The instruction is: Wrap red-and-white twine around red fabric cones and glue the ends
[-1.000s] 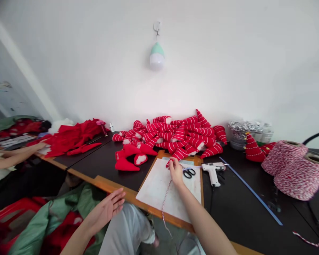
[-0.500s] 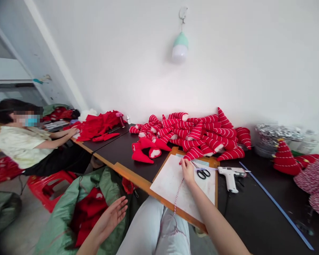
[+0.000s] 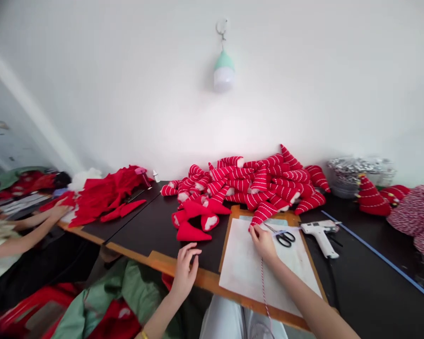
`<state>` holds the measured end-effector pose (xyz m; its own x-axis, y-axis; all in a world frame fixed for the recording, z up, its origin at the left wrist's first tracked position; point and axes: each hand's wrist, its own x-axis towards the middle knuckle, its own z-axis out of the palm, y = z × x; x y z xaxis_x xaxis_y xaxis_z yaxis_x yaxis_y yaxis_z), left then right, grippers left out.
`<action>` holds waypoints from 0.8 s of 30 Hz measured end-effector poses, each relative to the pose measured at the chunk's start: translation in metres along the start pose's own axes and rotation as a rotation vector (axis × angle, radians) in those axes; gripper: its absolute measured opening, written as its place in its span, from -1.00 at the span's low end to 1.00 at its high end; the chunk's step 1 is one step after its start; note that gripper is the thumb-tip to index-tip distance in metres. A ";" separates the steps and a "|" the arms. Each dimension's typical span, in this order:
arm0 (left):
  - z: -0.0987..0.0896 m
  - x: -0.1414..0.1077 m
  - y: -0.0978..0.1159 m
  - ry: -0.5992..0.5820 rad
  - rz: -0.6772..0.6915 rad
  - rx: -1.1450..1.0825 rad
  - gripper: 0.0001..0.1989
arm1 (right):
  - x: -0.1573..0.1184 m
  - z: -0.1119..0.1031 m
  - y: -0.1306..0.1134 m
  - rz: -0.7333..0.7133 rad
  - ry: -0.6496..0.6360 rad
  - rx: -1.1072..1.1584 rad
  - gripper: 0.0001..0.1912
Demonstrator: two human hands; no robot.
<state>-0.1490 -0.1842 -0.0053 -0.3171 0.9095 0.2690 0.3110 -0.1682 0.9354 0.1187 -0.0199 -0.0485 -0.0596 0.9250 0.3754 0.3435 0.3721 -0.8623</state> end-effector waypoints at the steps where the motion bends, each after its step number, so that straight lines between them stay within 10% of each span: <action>1: -0.001 0.010 -0.005 -0.019 0.045 0.064 -0.85 | 0.000 0.001 -0.001 0.006 0.010 -0.013 -0.52; 10: -0.007 0.043 -0.081 0.009 0.323 0.417 -0.75 | 0.006 0.013 0.004 -0.008 0.080 -0.036 -0.54; 24: -0.006 0.046 -0.072 0.157 0.578 0.771 -0.74 | 0.009 0.008 0.006 -0.008 0.060 0.061 -0.49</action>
<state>-0.1914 -0.1324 -0.0593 -0.0299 0.6943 0.7191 0.9392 -0.2266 0.2578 0.1128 -0.0090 -0.0530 -0.0049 0.9163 0.4006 0.2853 0.3852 -0.8776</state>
